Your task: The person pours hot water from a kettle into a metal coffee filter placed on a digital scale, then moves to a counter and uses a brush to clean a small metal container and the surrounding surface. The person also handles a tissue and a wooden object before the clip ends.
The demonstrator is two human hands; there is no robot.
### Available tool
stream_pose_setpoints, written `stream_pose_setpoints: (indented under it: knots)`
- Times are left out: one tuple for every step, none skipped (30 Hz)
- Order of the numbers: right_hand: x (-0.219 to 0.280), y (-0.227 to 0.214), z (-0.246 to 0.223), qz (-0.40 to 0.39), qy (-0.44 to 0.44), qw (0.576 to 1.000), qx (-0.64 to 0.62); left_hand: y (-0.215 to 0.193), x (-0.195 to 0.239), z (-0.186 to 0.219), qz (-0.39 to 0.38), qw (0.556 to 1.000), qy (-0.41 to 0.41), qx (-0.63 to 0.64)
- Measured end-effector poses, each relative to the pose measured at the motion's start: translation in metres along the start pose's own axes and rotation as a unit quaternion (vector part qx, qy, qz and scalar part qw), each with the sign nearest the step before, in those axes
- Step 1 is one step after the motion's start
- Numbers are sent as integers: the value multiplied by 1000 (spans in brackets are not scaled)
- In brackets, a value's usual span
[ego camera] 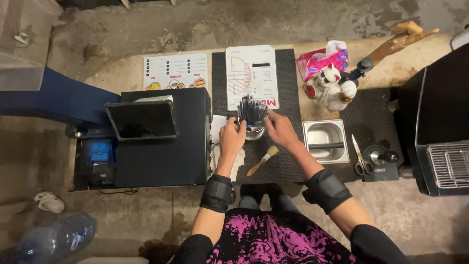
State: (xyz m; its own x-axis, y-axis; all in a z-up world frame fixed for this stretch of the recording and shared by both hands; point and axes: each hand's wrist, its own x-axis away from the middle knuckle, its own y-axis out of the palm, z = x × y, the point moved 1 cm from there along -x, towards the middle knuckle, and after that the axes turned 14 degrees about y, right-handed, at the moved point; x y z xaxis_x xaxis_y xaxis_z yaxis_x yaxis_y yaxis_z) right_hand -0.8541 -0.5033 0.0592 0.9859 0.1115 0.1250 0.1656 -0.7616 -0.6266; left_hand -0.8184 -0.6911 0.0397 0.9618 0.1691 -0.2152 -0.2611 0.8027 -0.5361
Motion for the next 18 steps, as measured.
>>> stream_pose_setpoints:
  knots:
    - [1,0,3,1,3,1000,0,7,3,-13,-3,1000,0,0]
    - [3,0,7,23,-3,1000,-11,13,6,-26,12,999,-17,-29]
    - [6,-1,10,46,-8,999,-20,20,10,-38,25,997,-34,-58]
    - [9,-2,16,48,-3,999,-20,28,18,-54,21,998,-34,-57]
    - [12,-4,21,53,22,998,-38,35,25,-70,24,994,-3,-107]
    - [14,-5,27,58,47,996,-56,43,32,-85,27,987,29,-156]
    - [19,-4,40,62,52,995,-58,39,40,-76,22,987,32,-155]
    - [23,-3,53,70,67,994,-40,35,47,-69,-33,991,2,-126]
    - [24,-4,66,79,82,993,-23,34,51,-60,-87,991,-25,-96]
    - [25,-5,77,85,85,993,-24,39,53,-61,-91,991,-20,-95]
    - [32,-5,89,82,112,990,3,44,62,-62,-156,983,-10,-96]
    - [40,-5,103,80,140,986,29,51,71,-63,-221,971,1,-96]
    - [48,-4,112,81,149,985,29,50,76,-55,-230,969,1,-95]
    - [57,-4,120,99,139,984,54,50,80,-48,-266,958,27,-108]
    - [61,-3,126,117,123,982,78,50,80,-40,-297,945,55,-122]
    - [70,-1,132,119,127,982,77,58,90,-47,-301,944,57,-122]
    - [77,-1,137,145,114,982,48,67,97,-53,-278,945,99,-144]
    - [84,-2,142,170,100,980,19,76,103,-58,-254,943,141,-165]
